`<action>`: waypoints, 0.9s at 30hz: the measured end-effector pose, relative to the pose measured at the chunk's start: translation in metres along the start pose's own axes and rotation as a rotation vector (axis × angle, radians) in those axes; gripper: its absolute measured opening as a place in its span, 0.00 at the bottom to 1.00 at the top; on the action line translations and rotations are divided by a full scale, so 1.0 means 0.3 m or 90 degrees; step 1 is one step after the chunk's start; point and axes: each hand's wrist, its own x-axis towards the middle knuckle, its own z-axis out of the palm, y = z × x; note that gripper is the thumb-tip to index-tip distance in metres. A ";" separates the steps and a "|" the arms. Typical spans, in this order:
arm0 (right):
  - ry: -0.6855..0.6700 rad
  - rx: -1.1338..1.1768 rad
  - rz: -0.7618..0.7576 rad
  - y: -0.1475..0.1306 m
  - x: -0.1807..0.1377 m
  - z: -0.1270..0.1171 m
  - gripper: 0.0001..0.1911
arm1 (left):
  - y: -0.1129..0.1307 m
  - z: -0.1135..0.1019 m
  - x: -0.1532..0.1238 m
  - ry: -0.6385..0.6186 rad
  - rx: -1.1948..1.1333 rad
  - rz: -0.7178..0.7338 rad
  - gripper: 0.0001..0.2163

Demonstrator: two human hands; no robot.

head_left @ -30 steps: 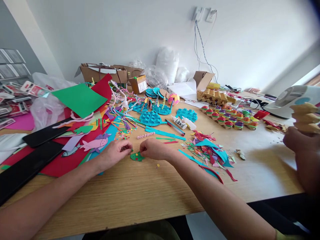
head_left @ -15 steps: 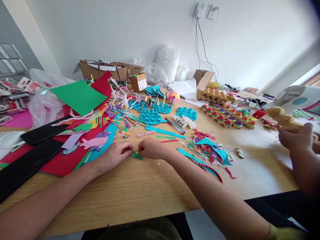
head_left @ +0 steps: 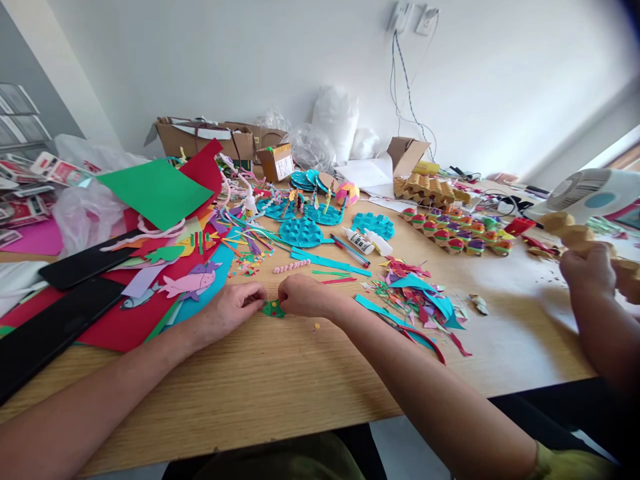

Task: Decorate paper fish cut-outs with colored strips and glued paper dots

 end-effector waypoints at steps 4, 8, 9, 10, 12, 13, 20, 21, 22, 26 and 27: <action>0.001 -0.013 0.004 0.000 0.002 0.002 0.12 | 0.001 -0.001 0.002 0.006 -0.006 0.000 0.07; 0.007 -0.026 0.005 0.008 0.012 0.011 0.13 | 0.003 -0.002 0.001 -0.002 0.003 0.006 0.08; 0.010 -0.027 0.004 0.011 0.015 0.015 0.13 | 0.003 -0.002 0.001 -0.004 0.007 0.008 0.08; 0.013 -0.027 0.002 0.014 0.017 0.018 0.13 | 0.002 -0.002 0.001 -0.005 0.010 0.010 0.08; 0.020 -0.023 0.000 0.018 0.021 0.022 0.12 | -0.001 -0.001 0.001 -0.005 0.014 0.014 0.08; 0.024 -0.020 0.000 0.021 0.021 0.023 0.11 | -0.003 -0.001 0.002 -0.006 0.014 0.015 0.08; 0.064 0.026 -0.004 0.038 0.009 0.015 0.11 | -0.008 0.000 0.000 -0.006 0.018 0.014 0.07; 0.068 0.034 -0.008 0.039 0.006 0.015 0.11 | -0.007 0.000 -0.001 -0.004 0.018 0.013 0.07; 0.070 0.041 -0.012 0.039 0.004 0.015 0.11 | -0.005 0.000 -0.001 -0.002 0.017 0.012 0.07; 0.074 0.057 -0.025 0.032 -0.002 0.022 0.12 | 0.000 -0.001 -0.002 -0.001 0.021 0.017 0.07; 0.075 0.058 -0.024 0.030 -0.002 0.025 0.12 | 0.000 -0.002 -0.002 -0.002 0.024 0.017 0.07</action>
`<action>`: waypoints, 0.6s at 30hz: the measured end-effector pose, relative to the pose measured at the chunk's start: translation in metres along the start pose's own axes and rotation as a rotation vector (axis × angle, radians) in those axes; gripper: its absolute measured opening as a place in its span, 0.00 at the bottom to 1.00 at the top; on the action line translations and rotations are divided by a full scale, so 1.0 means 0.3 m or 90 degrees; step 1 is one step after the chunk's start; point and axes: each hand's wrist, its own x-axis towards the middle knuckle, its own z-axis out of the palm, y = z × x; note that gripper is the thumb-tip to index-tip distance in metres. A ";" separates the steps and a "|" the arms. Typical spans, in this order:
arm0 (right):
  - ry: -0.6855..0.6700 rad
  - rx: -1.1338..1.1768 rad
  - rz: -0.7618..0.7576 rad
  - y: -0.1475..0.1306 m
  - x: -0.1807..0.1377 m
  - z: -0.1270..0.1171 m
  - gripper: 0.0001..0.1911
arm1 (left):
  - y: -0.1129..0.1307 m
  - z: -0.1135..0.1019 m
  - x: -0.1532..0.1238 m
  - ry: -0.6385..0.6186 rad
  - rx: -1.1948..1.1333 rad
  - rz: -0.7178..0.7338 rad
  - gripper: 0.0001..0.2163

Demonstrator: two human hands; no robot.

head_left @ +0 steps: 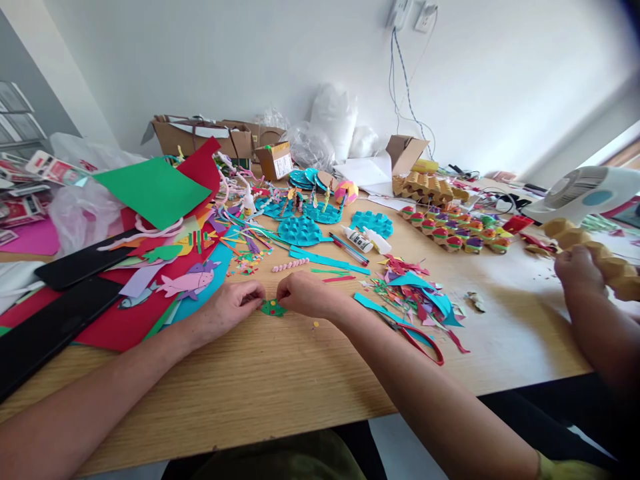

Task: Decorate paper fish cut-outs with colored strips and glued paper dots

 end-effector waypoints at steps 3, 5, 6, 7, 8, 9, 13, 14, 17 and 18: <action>-0.002 -0.002 0.004 -0.005 0.003 0.009 0.12 | -0.002 -0.001 0.000 -0.003 0.006 0.002 0.07; -0.006 -0.003 0.007 -0.005 0.004 0.013 0.13 | -0.004 -0.001 -0.001 -0.007 0.008 0.005 0.07; -0.008 -0.004 0.009 -0.005 0.004 0.013 0.13 | -0.004 -0.002 -0.001 -0.008 0.009 0.006 0.07; -0.009 -0.005 0.010 -0.004 0.004 0.013 0.13 | -0.004 -0.002 -0.001 -0.009 0.010 0.006 0.07; -0.008 -0.006 0.011 -0.003 0.003 0.012 0.13 | -0.004 -0.002 0.000 -0.010 0.011 0.006 0.08; -0.007 -0.007 0.010 -0.003 0.003 0.011 0.13 | -0.004 -0.002 0.000 -0.010 0.012 0.007 0.08; -0.001 -0.006 0.008 -0.003 0.004 0.009 0.13 | -0.003 -0.003 0.002 -0.007 0.015 0.016 0.08; -0.002 -0.004 0.008 -0.004 0.005 0.010 0.13 | -0.003 -0.003 0.002 -0.006 0.015 0.020 0.08; -0.006 0.005 0.004 -0.003 0.007 0.015 0.12 | -0.002 -0.003 0.001 -0.002 0.015 0.030 0.08; -0.004 0.009 0.003 -0.002 0.006 0.015 0.12 | -0.002 -0.003 0.000 -0.002 0.015 0.031 0.08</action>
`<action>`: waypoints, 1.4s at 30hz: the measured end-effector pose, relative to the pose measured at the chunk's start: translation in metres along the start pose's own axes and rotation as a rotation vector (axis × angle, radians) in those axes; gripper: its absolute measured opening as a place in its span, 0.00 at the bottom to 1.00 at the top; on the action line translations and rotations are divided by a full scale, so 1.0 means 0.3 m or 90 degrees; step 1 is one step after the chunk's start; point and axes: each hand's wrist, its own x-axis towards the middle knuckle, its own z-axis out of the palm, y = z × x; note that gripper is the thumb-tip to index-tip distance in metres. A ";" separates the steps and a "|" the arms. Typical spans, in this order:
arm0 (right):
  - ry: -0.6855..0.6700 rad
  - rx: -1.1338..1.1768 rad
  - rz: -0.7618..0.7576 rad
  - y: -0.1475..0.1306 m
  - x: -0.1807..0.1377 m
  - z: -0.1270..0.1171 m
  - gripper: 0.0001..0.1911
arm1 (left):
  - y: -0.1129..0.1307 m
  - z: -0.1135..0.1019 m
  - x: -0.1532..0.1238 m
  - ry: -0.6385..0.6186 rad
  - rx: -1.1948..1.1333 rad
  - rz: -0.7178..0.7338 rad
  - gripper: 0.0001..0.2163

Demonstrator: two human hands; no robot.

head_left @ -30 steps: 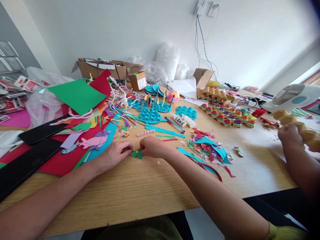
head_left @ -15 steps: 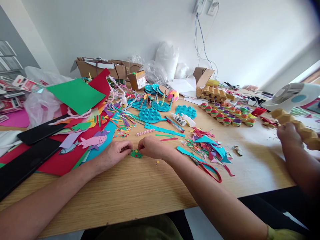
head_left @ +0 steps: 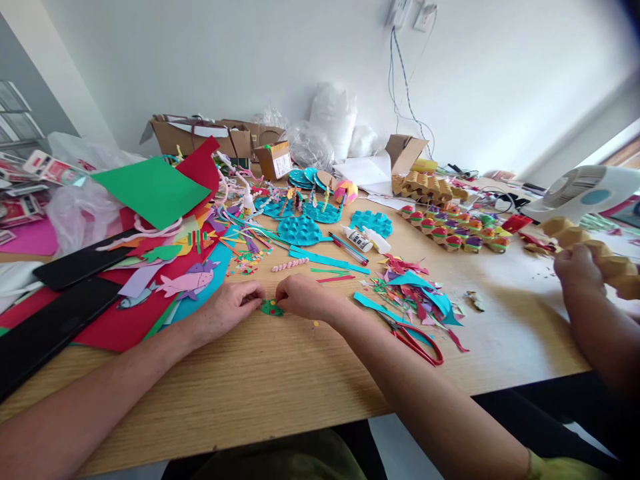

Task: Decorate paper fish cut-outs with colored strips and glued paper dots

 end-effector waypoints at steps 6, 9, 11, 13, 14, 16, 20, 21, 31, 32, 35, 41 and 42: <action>0.057 0.036 -0.020 0.006 -0.011 -0.006 0.11 | -0.001 -0.001 0.004 0.005 -0.036 -0.024 0.06; 0.105 0.069 -0.033 -0.001 -0.014 -0.002 0.11 | -0.001 0.001 0.007 0.007 -0.118 -0.057 0.06; 0.140 0.118 -0.047 -0.008 -0.016 0.004 0.09 | 0.006 0.001 0.008 0.002 -0.198 -0.086 0.07; 0.166 0.173 -0.057 -0.015 -0.019 0.010 0.07 | 0.017 -0.003 0.008 -0.003 -0.263 -0.117 0.08; 0.172 0.195 -0.058 -0.019 -0.021 0.013 0.06 | 0.023 -0.006 0.009 -0.003 -0.284 -0.132 0.08; 0.176 0.219 -0.056 -0.025 -0.024 0.016 0.04 | 0.035 -0.011 0.011 0.005 -0.308 -0.158 0.08; 0.189 0.238 -0.055 -0.030 -0.023 0.025 0.03 | 0.046 -0.017 0.013 0.016 -0.331 -0.175 0.08; 0.192 0.239 -0.054 -0.031 -0.021 0.028 0.03 | 0.046 -0.017 0.013 0.015 -0.334 -0.174 0.08; 0.160 0.228 -0.038 -0.027 -0.024 0.022 0.05 | 0.028 -0.003 0.013 0.019 -0.347 -0.171 0.07; 0.154 0.220 -0.032 -0.022 -0.029 0.018 0.05 | 0.026 -0.002 0.014 0.023 -0.344 -0.173 0.07; 0.107 0.175 -0.004 -0.002 -0.046 0.010 0.07 | 0.016 0.003 0.015 0.023 -0.325 -0.177 0.08; 0.045 0.107 0.022 0.022 -0.061 0.007 0.10 | -0.001 0.014 0.007 0.002 -0.271 -0.157 0.08; 0.039 0.098 0.019 0.024 -0.059 0.008 0.10 | -0.002 0.015 0.005 0.003 -0.256 -0.151 0.08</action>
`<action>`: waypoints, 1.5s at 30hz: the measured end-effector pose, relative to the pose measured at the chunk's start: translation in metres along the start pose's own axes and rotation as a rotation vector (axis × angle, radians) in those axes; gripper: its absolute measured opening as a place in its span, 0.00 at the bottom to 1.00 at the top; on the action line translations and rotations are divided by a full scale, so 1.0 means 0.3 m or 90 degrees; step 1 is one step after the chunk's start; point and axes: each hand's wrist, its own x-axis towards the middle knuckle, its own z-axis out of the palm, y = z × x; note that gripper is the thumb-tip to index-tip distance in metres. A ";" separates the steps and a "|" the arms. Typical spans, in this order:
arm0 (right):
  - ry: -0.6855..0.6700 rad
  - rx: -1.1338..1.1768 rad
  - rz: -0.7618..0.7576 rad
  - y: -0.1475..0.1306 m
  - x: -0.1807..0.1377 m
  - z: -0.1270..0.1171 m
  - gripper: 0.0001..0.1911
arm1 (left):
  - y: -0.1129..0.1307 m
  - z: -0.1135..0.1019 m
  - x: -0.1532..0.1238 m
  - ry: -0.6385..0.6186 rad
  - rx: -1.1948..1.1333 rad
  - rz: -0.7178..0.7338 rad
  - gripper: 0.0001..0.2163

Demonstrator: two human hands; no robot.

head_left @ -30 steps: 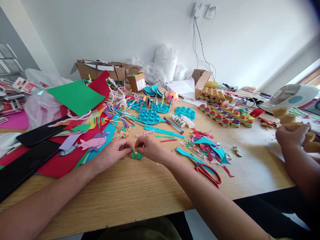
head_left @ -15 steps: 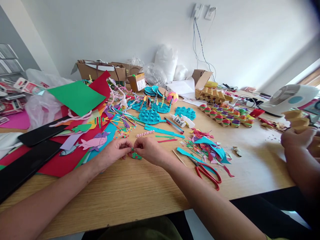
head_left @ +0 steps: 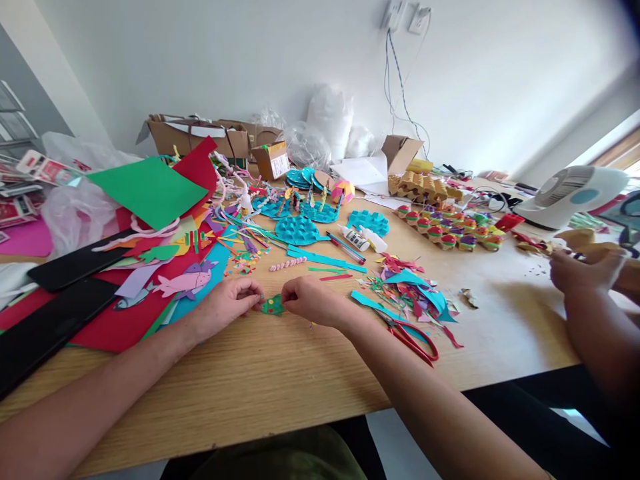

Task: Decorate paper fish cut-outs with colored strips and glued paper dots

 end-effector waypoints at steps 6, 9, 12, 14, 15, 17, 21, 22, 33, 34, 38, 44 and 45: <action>-0.010 -0.037 -0.016 0.006 0.020 0.008 0.10 | 0.009 -0.003 -0.008 0.016 0.084 0.045 0.08; -0.011 -0.046 -0.014 0.008 0.025 0.013 0.10 | 0.010 -0.002 -0.009 0.021 0.095 0.056 0.08; -0.009 -0.051 -0.014 0.010 0.022 0.012 0.10 | 0.005 -0.003 -0.009 0.023 0.105 0.062 0.08; 0.002 -0.052 -0.013 0.011 0.019 0.004 0.10 | 0.001 -0.008 -0.006 0.025 0.102 0.065 0.07; 0.014 -0.052 -0.011 0.010 0.018 -0.002 0.10 | 0.000 -0.012 -0.003 0.029 0.095 0.067 0.07; 0.044 -0.054 -0.008 0.004 0.020 -0.018 0.11 | 0.003 -0.027 0.003 0.046 0.066 0.066 0.07; 0.080 -0.063 -0.002 -0.022 0.060 -0.043 0.11 | 0.027 -0.066 0.013 0.112 -0.024 0.032 0.07; 0.079 -0.066 0.001 -0.031 0.077 -0.044 0.11 | 0.033 -0.075 0.014 0.126 -0.042 0.020 0.08; 0.021 -0.109 0.048 -0.114 0.236 -0.007 0.12 | -0.015 -0.114 0.021 0.155 -0.145 -0.004 0.10; 0.020 -0.109 0.040 -0.113 0.239 -0.006 0.12 | -0.017 -0.113 0.022 0.152 -0.155 -0.007 0.10; 0.038 -0.094 -0.017 -0.091 0.250 -0.002 0.12 | -0.010 -0.109 0.018 0.142 -0.174 -0.025 0.11; 0.068 -0.092 -0.049 -0.060 0.203 -0.041 0.12 | 0.005 -0.101 0.012 0.132 -0.139 -0.024 0.10; 0.064 -0.098 -0.044 -0.053 0.178 -0.054 0.12 | 0.006 -0.099 0.011 0.128 -0.122 -0.023 0.10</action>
